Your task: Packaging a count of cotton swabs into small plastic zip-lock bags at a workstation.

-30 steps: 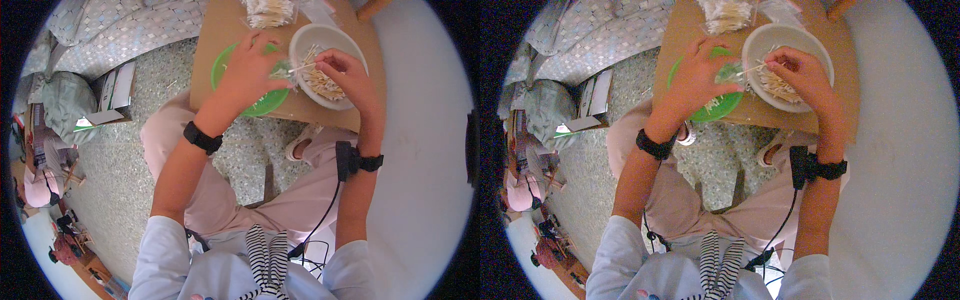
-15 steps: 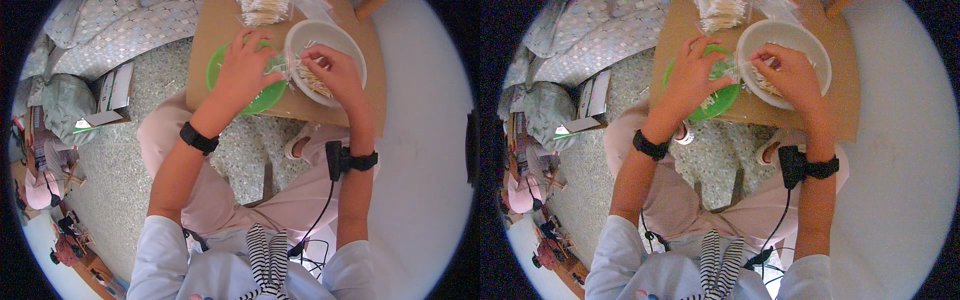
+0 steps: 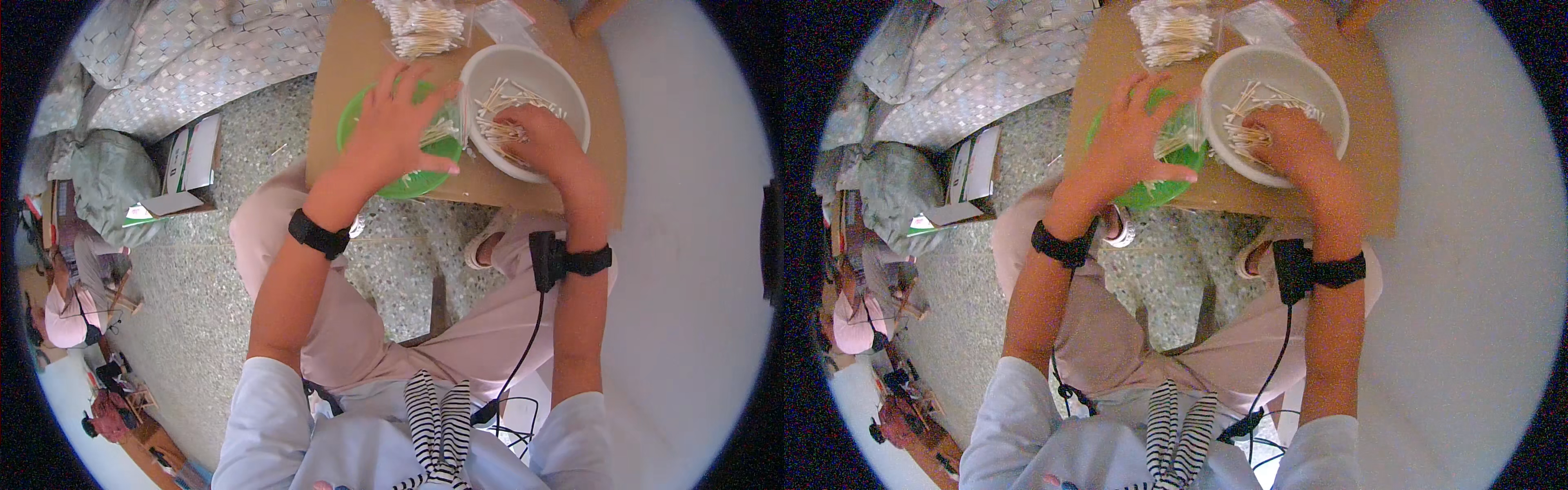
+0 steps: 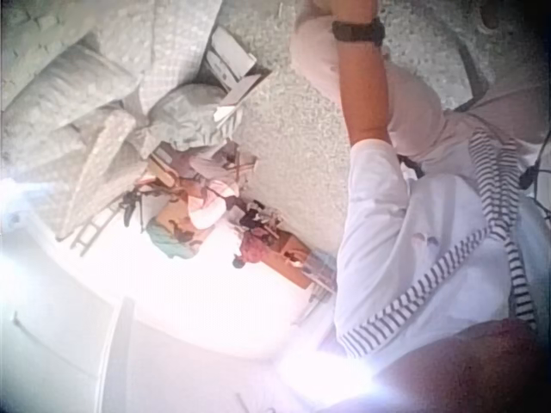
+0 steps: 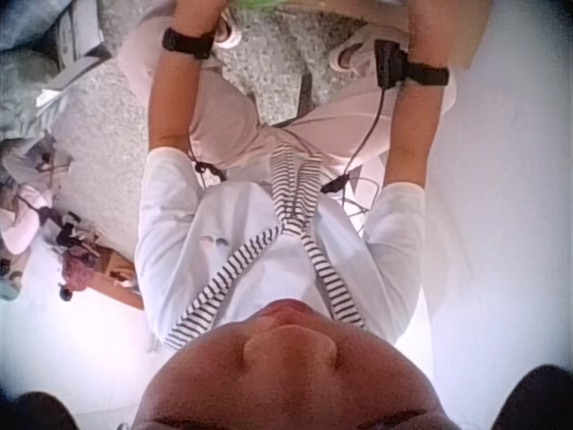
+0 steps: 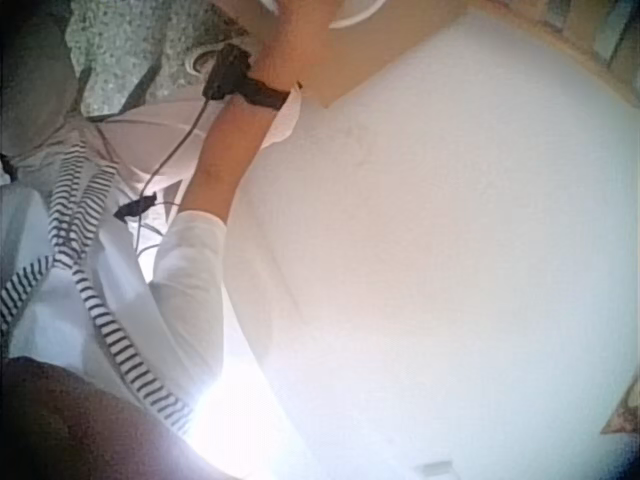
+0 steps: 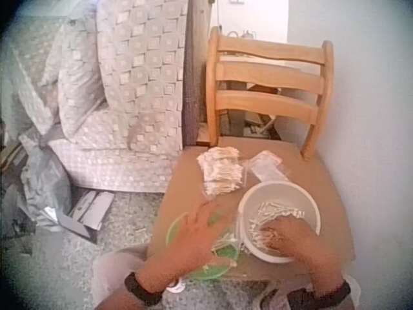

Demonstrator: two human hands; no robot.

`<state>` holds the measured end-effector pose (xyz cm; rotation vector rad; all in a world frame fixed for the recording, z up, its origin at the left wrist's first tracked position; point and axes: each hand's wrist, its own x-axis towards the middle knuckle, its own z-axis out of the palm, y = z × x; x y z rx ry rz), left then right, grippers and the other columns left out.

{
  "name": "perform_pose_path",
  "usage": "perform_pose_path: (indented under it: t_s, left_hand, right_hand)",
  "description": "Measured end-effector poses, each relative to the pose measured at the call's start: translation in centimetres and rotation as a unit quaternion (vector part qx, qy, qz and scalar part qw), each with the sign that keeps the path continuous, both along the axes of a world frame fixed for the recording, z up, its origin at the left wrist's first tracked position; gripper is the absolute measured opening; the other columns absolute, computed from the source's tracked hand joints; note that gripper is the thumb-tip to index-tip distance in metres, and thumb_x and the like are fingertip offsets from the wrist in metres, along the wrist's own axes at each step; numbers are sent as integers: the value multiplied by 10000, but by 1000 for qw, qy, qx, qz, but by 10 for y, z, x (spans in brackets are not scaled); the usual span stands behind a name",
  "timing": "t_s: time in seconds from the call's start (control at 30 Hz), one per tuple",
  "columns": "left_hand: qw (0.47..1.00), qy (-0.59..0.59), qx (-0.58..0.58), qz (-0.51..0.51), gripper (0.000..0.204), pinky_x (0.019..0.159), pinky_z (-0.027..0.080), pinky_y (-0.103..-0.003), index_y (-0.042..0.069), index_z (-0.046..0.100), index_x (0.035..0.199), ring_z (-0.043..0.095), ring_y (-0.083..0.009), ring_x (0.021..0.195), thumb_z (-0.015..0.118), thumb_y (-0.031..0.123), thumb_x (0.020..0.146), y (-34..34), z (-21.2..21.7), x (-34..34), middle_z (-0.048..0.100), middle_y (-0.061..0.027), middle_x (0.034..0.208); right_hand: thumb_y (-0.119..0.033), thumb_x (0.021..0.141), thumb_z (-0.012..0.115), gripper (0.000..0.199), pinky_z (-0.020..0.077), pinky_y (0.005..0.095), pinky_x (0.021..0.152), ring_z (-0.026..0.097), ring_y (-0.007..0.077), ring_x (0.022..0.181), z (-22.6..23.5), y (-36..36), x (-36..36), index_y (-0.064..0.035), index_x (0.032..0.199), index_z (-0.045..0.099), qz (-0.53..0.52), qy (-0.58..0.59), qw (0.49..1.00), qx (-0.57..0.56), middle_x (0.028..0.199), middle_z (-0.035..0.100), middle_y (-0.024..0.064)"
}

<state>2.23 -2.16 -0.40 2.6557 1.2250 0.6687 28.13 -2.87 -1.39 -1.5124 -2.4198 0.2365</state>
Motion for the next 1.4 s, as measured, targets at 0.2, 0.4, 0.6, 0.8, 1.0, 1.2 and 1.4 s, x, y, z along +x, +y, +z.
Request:
perform_pose_path:
  t_s: [0.2,0.4,0.6,0.8,1.0,1.2,1.4]
  left_hand:
    - [999,-38,14,-25,1009,1035,306,-549,217,347,1441,282,-406,1313,776,554,592,0,3,1,366,-162,1396]
    - [997,-66,12,-34,920,1096,247,-529,209,353,1442,265,-429,1325,688,614,687,3,10,8,340,-188,1420]
    - [995,-96,24,-3,683,1093,259,-512,172,510,1329,295,-392,1314,639,549,775,1,13,17,421,-138,1379]
    - [975,-212,64,-11,222,1003,363,-452,106,687,979,405,-336,1201,669,267,827,7,1,19,559,-73,1175]
    - [960,-276,33,20,129,1005,352,-446,89,679,847,451,-315,1153,704,197,781,0,11,25,586,-61,1101]
    - [935,-346,24,78,123,985,352,-412,91,686,849,466,-267,1136,728,164,760,7,18,10,592,-56,1108]
    - [946,-310,20,90,103,979,351,-398,80,684,821,458,-270,1134,733,140,754,-2,41,-6,581,-58,1160]
  right_hand:
    - [-236,811,643,173,481,462,810,606,338,943,15,6,-17,-106,903,709,-88,-39,991,-98,971,655,153]
    - [-253,874,602,224,458,450,795,579,341,872,16,13,-9,-61,920,708,-91,148,984,36,927,640,152]
    - [-264,855,662,250,475,365,762,608,268,847,29,14,-14,-60,993,706,-114,210,971,17,900,652,109]
    - [-152,847,690,199,497,260,718,624,106,788,44,1,-55,-55,1021,686,-86,450,883,-98,961,684,41]
    - [-87,847,684,209,497,240,755,618,111,798,36,-2,-59,-21,1039,634,-58,528,840,-108,917,671,39]
    - [-150,875,647,149,497,253,741,622,113,773,41,-1,-52,-39,966,687,-99,427,893,-106,886,686,35]
    - [-195,856,670,184,504,282,710,638,126,781,43,-12,-82,-34,944,689,-69,381,918,-81,884,699,51]
